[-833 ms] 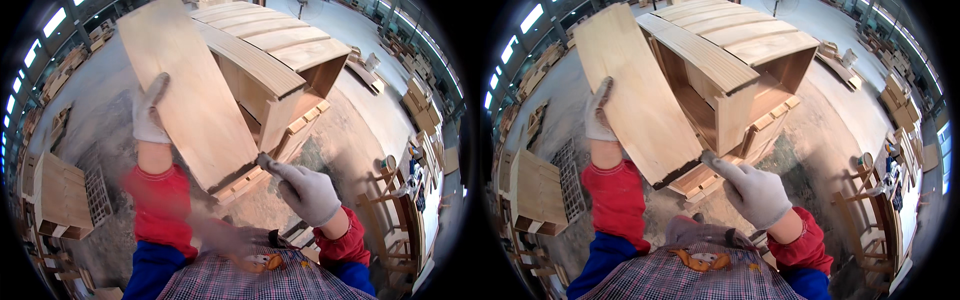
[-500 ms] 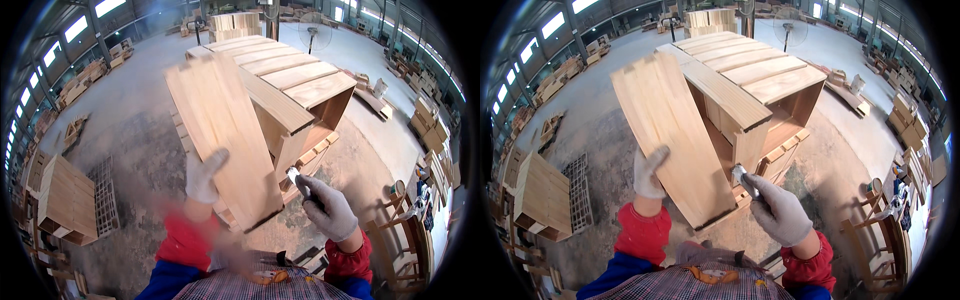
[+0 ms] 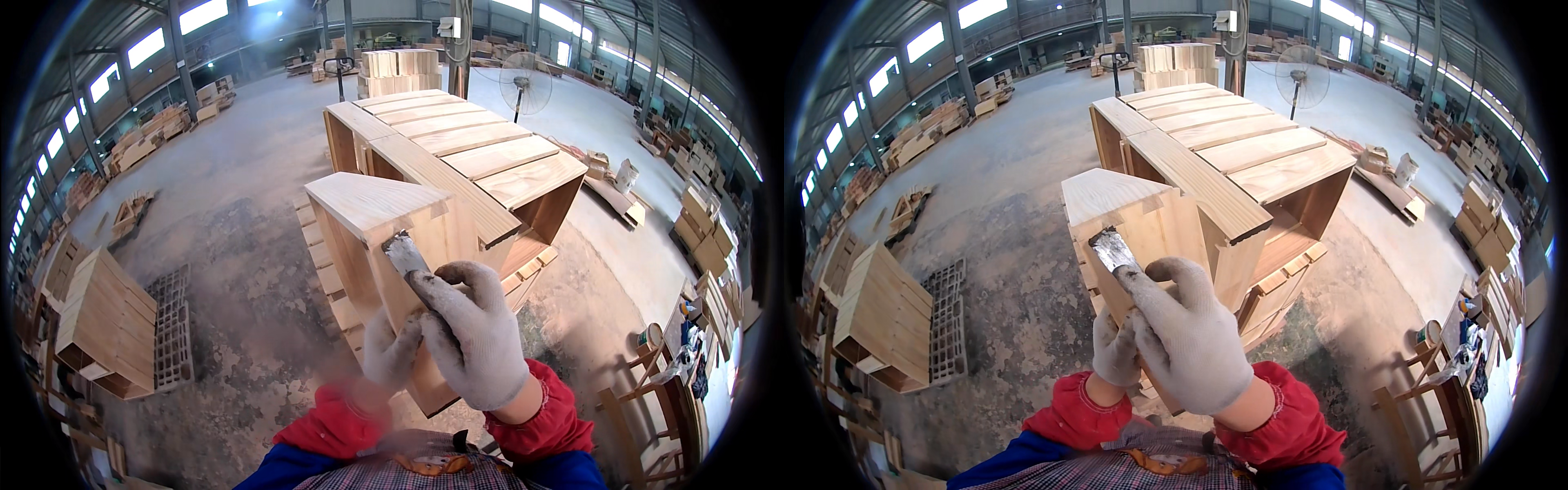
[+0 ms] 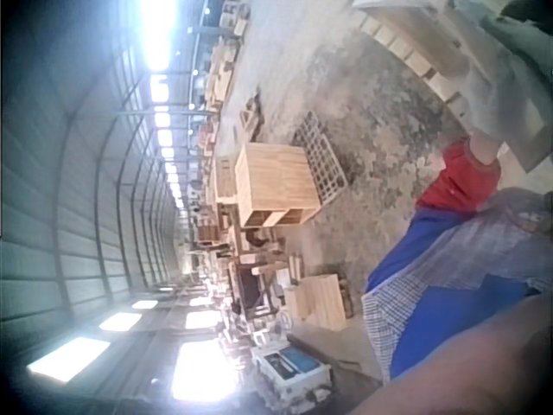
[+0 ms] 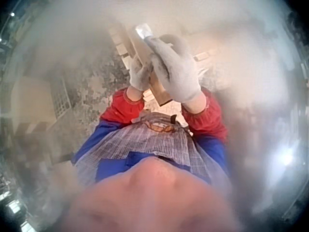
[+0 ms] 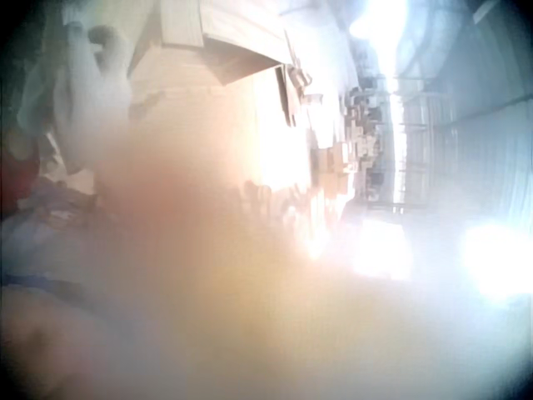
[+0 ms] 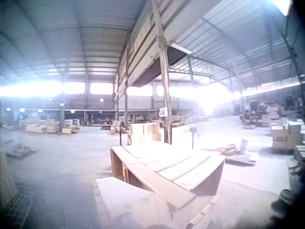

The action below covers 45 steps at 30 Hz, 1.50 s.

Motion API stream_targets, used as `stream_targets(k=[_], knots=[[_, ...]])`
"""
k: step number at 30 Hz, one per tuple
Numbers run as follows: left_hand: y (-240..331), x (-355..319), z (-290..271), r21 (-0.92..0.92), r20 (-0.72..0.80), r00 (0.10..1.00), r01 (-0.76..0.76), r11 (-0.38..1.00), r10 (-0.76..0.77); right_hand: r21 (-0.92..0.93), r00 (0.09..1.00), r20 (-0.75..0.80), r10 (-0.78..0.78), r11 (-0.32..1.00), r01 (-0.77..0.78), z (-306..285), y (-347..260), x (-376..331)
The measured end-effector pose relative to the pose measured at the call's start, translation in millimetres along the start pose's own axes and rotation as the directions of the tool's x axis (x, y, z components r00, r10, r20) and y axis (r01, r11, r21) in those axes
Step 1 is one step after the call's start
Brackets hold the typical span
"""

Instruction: The person applies putty to the edges and joints of wooden furniture components using a putty knife by hand.

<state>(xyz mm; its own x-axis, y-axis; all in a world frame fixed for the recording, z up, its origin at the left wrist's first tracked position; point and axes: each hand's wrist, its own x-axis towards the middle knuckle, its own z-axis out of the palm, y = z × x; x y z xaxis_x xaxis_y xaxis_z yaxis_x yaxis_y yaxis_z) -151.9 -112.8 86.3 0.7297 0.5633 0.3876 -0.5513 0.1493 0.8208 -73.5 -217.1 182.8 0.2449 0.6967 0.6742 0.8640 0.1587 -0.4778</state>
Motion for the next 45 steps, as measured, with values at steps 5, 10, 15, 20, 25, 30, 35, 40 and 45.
stream_targets(k=[5,10,15,20,25,30,35,40,45], knots=[[-10,-1,-7,-0.043,0.061,0.996,-0.066,0.997,0.069,-0.018,0.995,-0.059,-0.077,0.997,0.076,9,0,5],[-12,-1,5,-0.085,-0.045,0.999,-0.026,0.996,0.022,-0.051,0.998,-0.039,-0.053,0.997,0.051,15,4,4],[-15,-4,-10,-0.033,0.029,0.999,0.020,0.999,-0.019,-0.030,0.998,-0.024,-0.059,0.998,0.059,11,2,0],[-6,0,8,-0.131,-0.028,1.000,0.000,0.991,-0.003,-0.040,0.998,0.011,-0.066,0.997,0.066,13,8,3],[-12,-3,-9,-0.044,0.053,0.998,0.015,0.999,-0.013,0.002,0.997,0.030,-0.064,0.998,0.064,5,3,1],[-9,-3,1,-0.063,0.047,0.998,-0.034,0.997,0.037,0.014,0.995,0.008,-0.098,0.995,0.098,11,10,8],[-7,-2,-3,-0.022,0.055,0.996,-0.072,0.997,0.073,0.070,0.993,0.076,-0.090,0.994,0.085,0,3,5],[-6,-3,1,0.041,0.017,0.998,-0.068,0.997,0.067,-0.052,0.991,-0.042,-0.126,0.991,0.123,3,5,16],[-7,-7,5,0.123,-0.055,0.996,-0.055,0.991,0.063,-0.061,0.996,-0.061,-0.068,0.996,0.065,4,5,30]])
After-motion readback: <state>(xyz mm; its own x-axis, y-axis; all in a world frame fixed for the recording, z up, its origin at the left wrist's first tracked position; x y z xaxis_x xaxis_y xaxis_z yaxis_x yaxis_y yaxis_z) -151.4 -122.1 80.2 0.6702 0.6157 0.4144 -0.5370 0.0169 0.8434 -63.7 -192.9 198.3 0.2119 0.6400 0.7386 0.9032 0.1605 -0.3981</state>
